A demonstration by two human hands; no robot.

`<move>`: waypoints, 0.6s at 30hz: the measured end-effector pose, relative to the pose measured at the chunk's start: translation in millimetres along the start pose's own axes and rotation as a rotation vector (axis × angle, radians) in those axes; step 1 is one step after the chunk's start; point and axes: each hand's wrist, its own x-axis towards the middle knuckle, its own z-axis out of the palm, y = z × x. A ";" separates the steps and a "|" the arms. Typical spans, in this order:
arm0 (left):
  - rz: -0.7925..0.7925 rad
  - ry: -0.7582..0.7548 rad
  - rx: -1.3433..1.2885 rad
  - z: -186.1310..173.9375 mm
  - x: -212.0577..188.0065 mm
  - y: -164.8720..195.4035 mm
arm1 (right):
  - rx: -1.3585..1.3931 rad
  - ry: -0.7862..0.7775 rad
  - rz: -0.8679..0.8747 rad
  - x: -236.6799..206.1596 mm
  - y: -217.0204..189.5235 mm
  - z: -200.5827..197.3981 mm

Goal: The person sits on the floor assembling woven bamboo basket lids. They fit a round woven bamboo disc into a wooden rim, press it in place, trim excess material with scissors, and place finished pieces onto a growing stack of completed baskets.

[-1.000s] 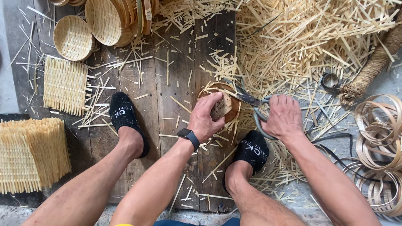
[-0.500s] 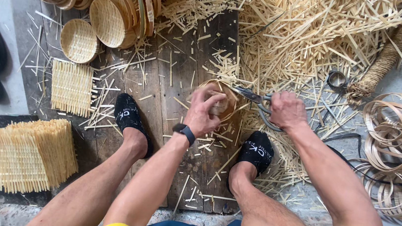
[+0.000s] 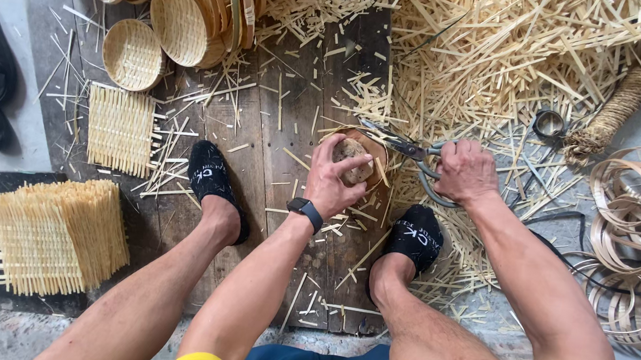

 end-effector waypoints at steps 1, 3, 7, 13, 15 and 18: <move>-0.001 -0.016 -0.007 -1.0 1.0 -0.5 | -0.004 -0.013 0.005 -1.2 1.7 -0.5; -0.014 -0.035 -0.001 -1.9 2.9 -0.5 | 0.083 0.310 -0.043 -4.2 1.1 -1.4; 0.036 -0.085 -0.030 -3.7 5.9 -1.5 | 0.134 0.587 -0.095 -5.4 -7.8 1.1; 0.117 0.026 0.031 -5.3 -2.5 1.2 | 0.031 0.026 -0.025 3.9 4.3 0.3; -0.075 0.121 -0.146 -0.4 -8.0 5.8 | 0.149 -0.064 -0.012 3.8 8.9 -5.6; -0.132 0.222 -0.174 7.4 -12.5 10.7 | 0.161 0.143 -0.070 -0.1 3.5 -13.8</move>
